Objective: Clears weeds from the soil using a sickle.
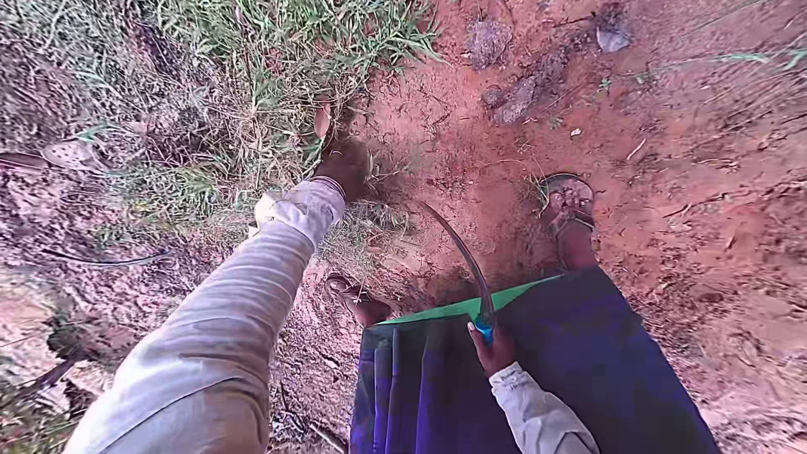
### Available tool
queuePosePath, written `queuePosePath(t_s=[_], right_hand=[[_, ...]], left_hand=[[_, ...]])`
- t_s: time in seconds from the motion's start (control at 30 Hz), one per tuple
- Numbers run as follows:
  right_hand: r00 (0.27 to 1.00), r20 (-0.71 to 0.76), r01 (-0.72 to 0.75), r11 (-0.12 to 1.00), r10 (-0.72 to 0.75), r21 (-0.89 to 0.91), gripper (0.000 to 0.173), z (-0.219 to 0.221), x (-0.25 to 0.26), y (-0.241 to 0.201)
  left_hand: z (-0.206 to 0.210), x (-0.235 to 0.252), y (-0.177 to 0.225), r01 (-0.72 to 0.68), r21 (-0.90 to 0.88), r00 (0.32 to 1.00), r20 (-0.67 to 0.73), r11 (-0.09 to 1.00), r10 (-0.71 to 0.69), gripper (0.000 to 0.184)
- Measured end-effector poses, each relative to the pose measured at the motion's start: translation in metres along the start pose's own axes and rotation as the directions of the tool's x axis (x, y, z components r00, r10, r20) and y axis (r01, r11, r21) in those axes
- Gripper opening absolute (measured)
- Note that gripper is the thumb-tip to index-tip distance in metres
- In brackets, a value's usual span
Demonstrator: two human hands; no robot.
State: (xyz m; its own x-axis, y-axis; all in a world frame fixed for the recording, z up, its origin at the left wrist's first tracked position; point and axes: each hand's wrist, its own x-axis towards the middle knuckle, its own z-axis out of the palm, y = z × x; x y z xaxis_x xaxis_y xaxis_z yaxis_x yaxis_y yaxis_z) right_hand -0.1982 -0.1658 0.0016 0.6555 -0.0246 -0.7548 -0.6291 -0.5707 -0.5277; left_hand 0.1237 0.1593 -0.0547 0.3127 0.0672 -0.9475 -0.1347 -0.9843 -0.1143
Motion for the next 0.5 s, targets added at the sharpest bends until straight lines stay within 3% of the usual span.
queuePosePath(t_s=[0.07, 0.13, 0.2, 0.33, 0.4, 0.5], right_hand=[[0.990, -0.046, -0.118, 0.955, 0.135, 0.271, 0.042, 0.000, 0.027, -0.010], [0.974, 0.042, -0.213, 0.836, 0.223, 0.505, 0.027, -0.001, 0.062, -0.032], [0.954, 0.198, -0.297, 0.785, 0.223, 0.544, 0.021, -0.011, 0.098, -0.053], [0.881, 0.465, -0.247, 0.925, 0.090, 0.290, 0.030, -0.032, 0.174, -0.074], [0.844, 0.534, -0.111, 0.988, 0.036, 0.109, 0.037, -0.033, 0.219, -0.091], [0.817, 0.576, 0.115, 0.985, -0.019, -0.131, 0.043, -0.022, 0.266, -0.115]], left_hand=[[0.004, -0.007, 0.006, -0.003, 0.026, 1.000, 0.015, 1.000, 0.003, 0.047], [0.004, -0.017, 0.016, 0.002, 0.069, 1.000, 0.029, 0.998, -0.004, 0.050], [0.010, -0.024, 0.014, -0.012, 0.085, 1.000, -0.008, 0.996, 0.012, 0.048], [0.023, -0.029, -0.018, -0.182, 0.087, 0.980, -0.063, 0.979, 0.188, 0.047], [0.029, -0.031, -0.033, -0.262, 0.033, 0.948, -0.178, 0.964, 0.264, 0.046], [0.053, -0.028, -0.044, -0.347, -0.021, 0.860, -0.405, 0.938, 0.310, 0.037]])
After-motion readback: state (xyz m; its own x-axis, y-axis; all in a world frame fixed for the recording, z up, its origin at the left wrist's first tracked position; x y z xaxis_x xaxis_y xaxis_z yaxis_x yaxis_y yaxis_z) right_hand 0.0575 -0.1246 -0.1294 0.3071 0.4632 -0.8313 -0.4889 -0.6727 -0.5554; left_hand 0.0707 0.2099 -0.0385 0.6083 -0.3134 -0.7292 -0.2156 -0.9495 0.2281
